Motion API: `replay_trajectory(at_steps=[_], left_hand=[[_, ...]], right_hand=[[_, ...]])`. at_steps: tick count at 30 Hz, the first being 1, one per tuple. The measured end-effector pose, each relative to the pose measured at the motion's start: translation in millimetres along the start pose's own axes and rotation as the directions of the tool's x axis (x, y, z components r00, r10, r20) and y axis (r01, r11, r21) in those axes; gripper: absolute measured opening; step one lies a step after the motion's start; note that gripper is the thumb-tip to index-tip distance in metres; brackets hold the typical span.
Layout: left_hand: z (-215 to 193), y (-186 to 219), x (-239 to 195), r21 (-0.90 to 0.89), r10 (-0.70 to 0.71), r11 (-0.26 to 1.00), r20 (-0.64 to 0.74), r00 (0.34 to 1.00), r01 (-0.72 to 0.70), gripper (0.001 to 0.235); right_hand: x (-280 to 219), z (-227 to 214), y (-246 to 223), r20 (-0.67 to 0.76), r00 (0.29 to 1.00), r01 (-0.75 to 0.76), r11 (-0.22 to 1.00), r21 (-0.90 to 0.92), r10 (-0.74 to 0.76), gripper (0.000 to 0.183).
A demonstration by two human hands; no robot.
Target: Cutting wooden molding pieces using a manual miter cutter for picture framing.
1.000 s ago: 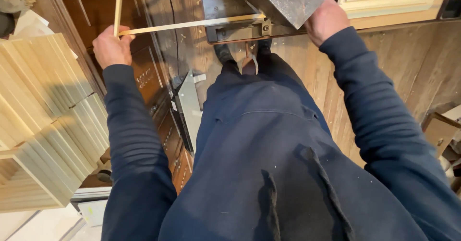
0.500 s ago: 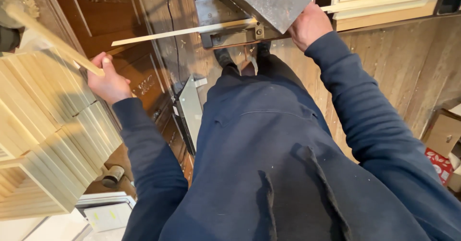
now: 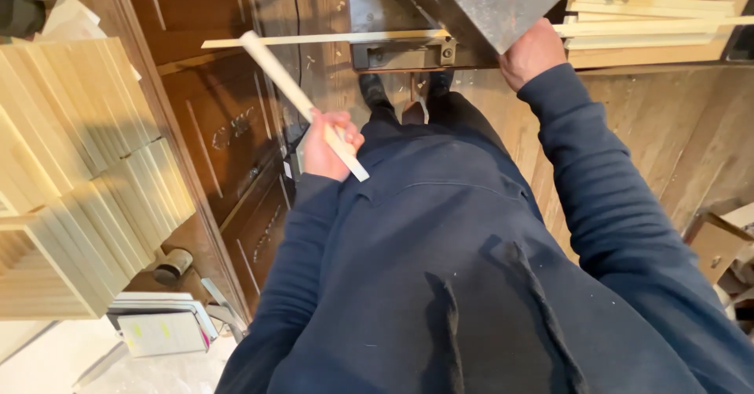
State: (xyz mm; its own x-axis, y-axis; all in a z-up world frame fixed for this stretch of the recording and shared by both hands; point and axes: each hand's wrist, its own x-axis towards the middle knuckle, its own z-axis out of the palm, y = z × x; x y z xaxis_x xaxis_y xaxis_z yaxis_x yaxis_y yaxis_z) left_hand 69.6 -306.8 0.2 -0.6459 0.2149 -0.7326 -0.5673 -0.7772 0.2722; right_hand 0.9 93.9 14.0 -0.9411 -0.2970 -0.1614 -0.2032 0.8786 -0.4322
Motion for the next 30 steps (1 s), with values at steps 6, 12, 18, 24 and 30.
replay_trajectory(at_steps=[6, 12, 18, 24, 30], left_hand=[[-7.1, 14.1, 5.0, 0.240, 0.184, 0.954, 0.012, 0.983, -0.182, 0.051], [-33.9, 72.5, 13.0, 0.250, 0.328, 0.902, 0.138, 0.935, -0.353, 0.052], [-24.8, 112.2, 10.7, 0.848, 0.457, 0.255, 0.317, 0.831, -0.465, 0.030], [25.2, 176.5, 0.8, 0.645, 0.337, -0.663, 0.710, 0.618, -0.380, 0.025], [29.4, 201.2, 58.0, 0.261, -0.013, -0.832, 0.873, 0.487, -0.490, 0.019]], right_hand=[[0.4, -4.0, -8.5, -0.114, 0.987, 0.113, 0.993, -0.019, -0.115, 0.049], [1.8, -3.8, -20.7, -0.146, 0.989, 0.011, 0.997, 0.081, 0.001, 0.035], [2.1, 1.7, -17.3, 0.026, 0.974, -0.225, 0.974, 0.015, 0.225, 0.025], [0.1, 4.2, -20.9, -0.158, 0.984, 0.082, 0.996, -0.020, -0.084, 0.027], [-4.9, 13.8, -15.3, -0.152, 0.988, -0.012, 1.000, -0.020, 0.009, 0.015]])
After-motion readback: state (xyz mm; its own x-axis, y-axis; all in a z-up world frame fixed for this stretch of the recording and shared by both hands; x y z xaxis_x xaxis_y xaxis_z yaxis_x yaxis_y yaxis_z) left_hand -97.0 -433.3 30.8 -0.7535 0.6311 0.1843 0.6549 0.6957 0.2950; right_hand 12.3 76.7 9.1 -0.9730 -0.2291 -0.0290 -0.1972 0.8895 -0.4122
